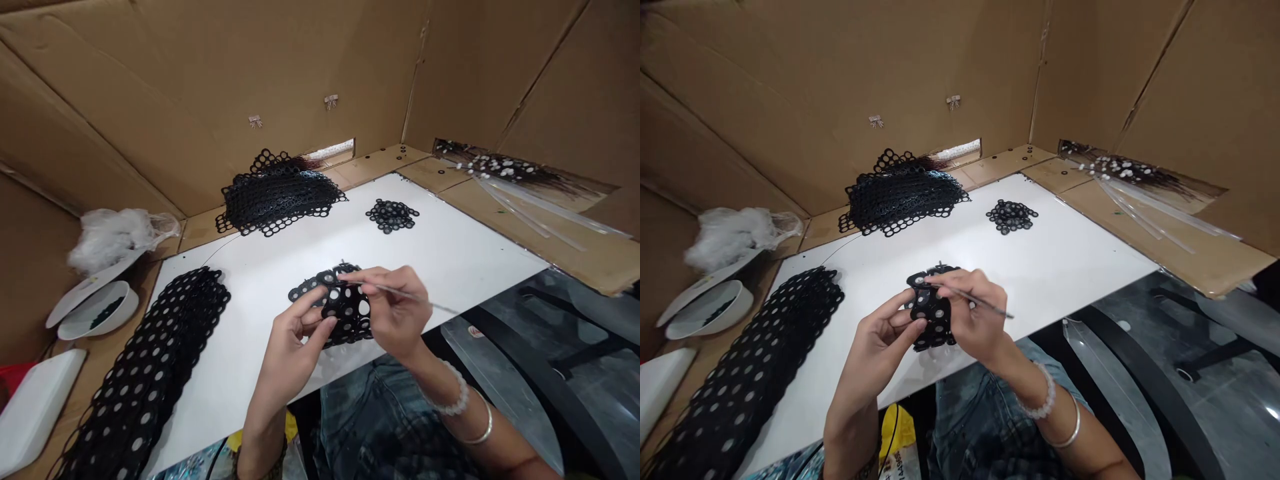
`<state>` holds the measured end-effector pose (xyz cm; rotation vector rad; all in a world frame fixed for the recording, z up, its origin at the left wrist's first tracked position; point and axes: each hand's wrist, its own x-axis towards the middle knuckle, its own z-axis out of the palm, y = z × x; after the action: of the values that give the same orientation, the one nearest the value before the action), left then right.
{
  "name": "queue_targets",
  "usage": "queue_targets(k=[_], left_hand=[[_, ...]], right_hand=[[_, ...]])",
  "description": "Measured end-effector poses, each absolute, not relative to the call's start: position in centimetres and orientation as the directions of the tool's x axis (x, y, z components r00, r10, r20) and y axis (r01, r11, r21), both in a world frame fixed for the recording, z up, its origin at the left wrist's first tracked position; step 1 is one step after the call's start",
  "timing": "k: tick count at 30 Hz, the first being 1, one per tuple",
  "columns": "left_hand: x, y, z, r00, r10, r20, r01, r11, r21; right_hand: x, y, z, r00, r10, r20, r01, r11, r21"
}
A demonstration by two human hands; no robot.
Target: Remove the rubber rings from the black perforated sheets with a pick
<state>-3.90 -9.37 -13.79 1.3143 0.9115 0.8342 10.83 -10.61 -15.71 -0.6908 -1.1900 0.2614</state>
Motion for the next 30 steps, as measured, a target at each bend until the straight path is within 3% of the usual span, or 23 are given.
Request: queue_targets(k=[3,8,13,17,22,25,28,30], left_hand=[[-4.4,-9.1,-13.6,0.393,0.915,-0.089,-0.049,0.117,0.992],[-5.0,-8.6,-13.0,0.357,0.934,-0.014,-0.224,0.1,0.97],[-5.0,-8.4,-13.0,0.366,0.929,-0.054,-0.275,0.163,0.948],[-4.9,-8.5,-13.5,0.391,0.918,-0.066,-0.178,0.146,0.973],[-4.8,-9.0,-13.7,0.374,0.927,0.007,0.028,-0.019,0.999],[-4.9,-9.2,-13.7,0.372,0.927,0.037,0.122,-0.089,0.989],[-4.9,-9.2,-13.7,0.328,0.944,0.011,0.189,-0.077,0.979],[-4.7,-9.1,-13.6,0.296,0.955,-0.017,0.24,-0.057,0.969]], right_hand=[[11.3,-11.1,-15.3,0.318,0.588,0.743,0.14,0.746,-0.651],[11.2,-11.6,-15.3,0.22,0.526,0.821,0.298,0.765,-0.571],[10.7,-11.3,-15.4,0.189,0.484,0.854,0.355,0.778,-0.519],[10.4,-11.0,-15.7,0.204,0.433,0.878,0.442,0.759,-0.477],[9.7,-10.4,-16.9,0.233,0.325,0.917,0.564,0.723,-0.399],[9.2,-10.0,-17.3,0.191,0.331,0.924,0.682,0.633,-0.367],[9.2,-9.9,-17.2,0.224,0.427,0.876,0.656,0.599,-0.46],[9.4,-10.0,-17.0,0.276,0.512,0.813,0.5,0.646,-0.576]])
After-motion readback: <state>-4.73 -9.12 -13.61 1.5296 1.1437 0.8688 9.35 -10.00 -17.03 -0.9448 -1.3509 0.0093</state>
